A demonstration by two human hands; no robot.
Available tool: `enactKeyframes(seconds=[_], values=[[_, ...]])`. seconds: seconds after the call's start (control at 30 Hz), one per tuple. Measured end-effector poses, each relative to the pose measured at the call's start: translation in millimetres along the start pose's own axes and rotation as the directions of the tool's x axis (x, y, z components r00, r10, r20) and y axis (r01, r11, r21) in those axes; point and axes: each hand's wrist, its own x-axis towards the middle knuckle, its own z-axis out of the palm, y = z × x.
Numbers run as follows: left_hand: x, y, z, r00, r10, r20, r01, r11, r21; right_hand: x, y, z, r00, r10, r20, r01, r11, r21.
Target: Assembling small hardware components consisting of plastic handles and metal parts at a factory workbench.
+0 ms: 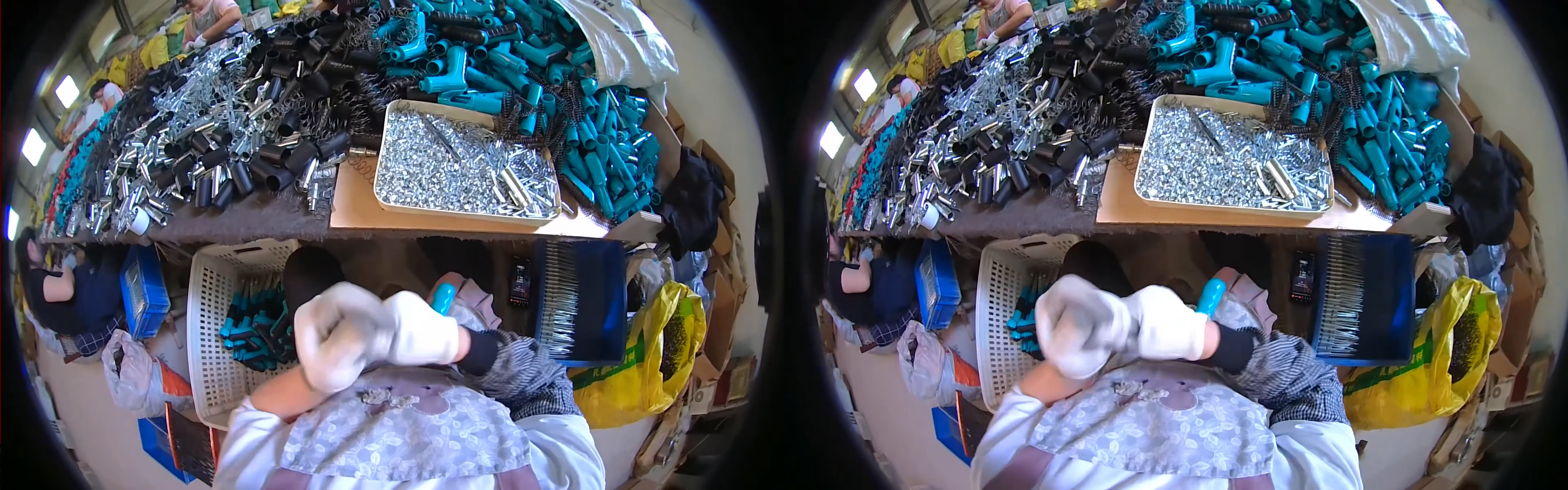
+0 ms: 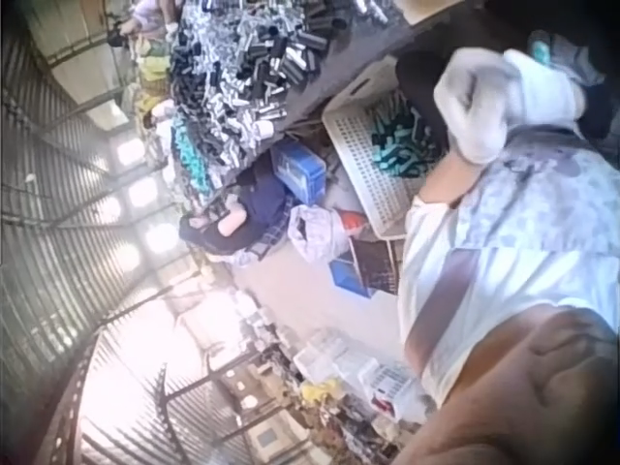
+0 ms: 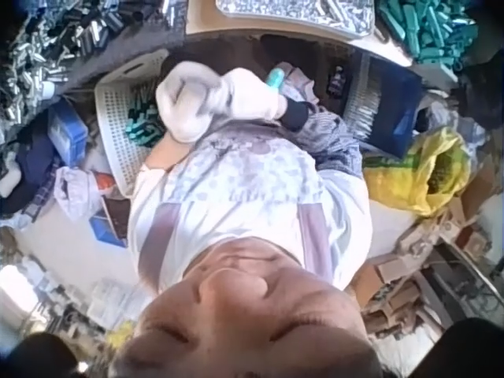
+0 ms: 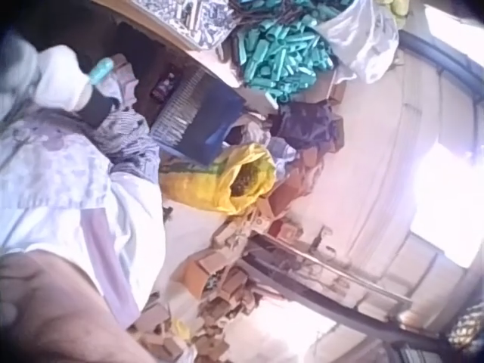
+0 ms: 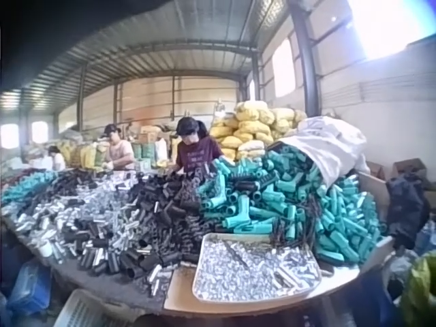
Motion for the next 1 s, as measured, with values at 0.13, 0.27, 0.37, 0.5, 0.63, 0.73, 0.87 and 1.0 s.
enactKeyframes(seconds=[0.13,0.27,0.37,0.5,0.63,0.73,0.87,1.0], values=[[2,23,3,0.982,-0.002,0.191,-0.034,0.982,0.184,25,-24,-11,0.799,-0.570,0.194,0.230,0.587,0.776],[28,9,18,0.987,0.157,-0.035,-0.159,0.987,-0.038,10,-5,-8,0.992,-0.070,-0.101,0.081,0.991,0.105],[-2,-32,17,0.926,0.298,-0.231,-0.242,0.939,0.244,10,-9,-7,0.976,0.030,-0.214,-0.132,0.867,-0.481],[8,1,-4,0.909,0.023,0.417,-0.121,0.970,0.209,6,-12,-10,0.972,-0.204,0.117,0.197,0.978,0.067],[44,-12,53,0.177,0.866,0.467,-0.538,0.483,-0.691,-10,0,-24,0.915,-0.082,0.396,0.001,0.979,0.202],[67,-27,72,0.134,0.991,-0.028,-0.202,0.000,-0.979,-6,7,-26,0.927,-0.097,0.362,0.006,0.969,0.246],[30,-38,-11,0.684,0.568,0.457,-0.310,0.794,-0.523,3,22,-13,0.936,-0.129,0.328,0.006,0.936,0.351],[17,-32,-9,0.978,0.205,0.033,-0.205,0.979,0.009,9,32,-7,0.961,-0.050,0.271,-0.052,0.933,0.356]])
